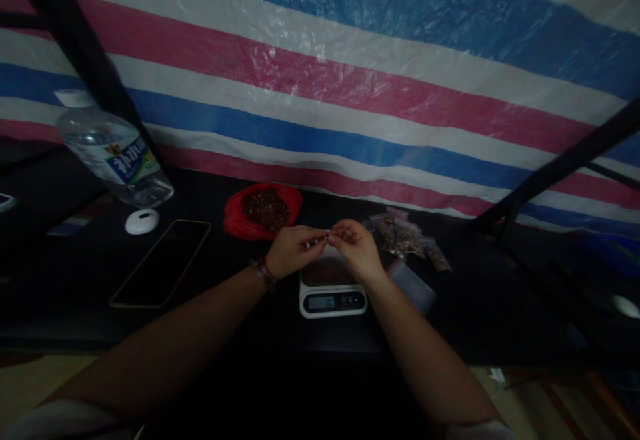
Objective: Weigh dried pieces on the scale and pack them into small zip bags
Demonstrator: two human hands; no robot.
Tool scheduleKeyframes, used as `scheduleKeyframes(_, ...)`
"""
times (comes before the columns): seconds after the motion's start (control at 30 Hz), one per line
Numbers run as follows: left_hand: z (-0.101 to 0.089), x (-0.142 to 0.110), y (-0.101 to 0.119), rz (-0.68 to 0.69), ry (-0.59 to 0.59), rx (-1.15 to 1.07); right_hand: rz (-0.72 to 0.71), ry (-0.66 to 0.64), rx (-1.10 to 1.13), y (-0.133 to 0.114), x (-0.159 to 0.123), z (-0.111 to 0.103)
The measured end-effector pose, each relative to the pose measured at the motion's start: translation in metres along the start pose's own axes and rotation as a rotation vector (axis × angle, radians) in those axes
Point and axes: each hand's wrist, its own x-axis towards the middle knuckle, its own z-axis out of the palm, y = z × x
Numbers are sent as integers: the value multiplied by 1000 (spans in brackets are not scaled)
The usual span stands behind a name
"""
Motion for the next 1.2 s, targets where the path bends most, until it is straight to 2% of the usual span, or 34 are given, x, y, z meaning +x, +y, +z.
scheduleKeyframes(0.23,1,0,2,-39,4,20,20,23,-67,-2,0,2)
scheduleKeyframes(0.43,2,0,0,-94,-15,63,-15,31,-310,0,-1,-2)
scheduleKeyframes(0.6,0,1,0,-117,-127,131,-59,3,-553,-3,-2,-2)
scheduleKeyframes(0.73,-2,4,3,-180,-198,151,-46,-14,-626,-6,-2,-1)
scheduleKeyframes(0.9,0,6,6,-395,-177,-67,11,28,-487,-4,-2,1)
scheduleKeyframes(1.2,8,7,15,-600,59,-400,124,214,63,1,-6,17)
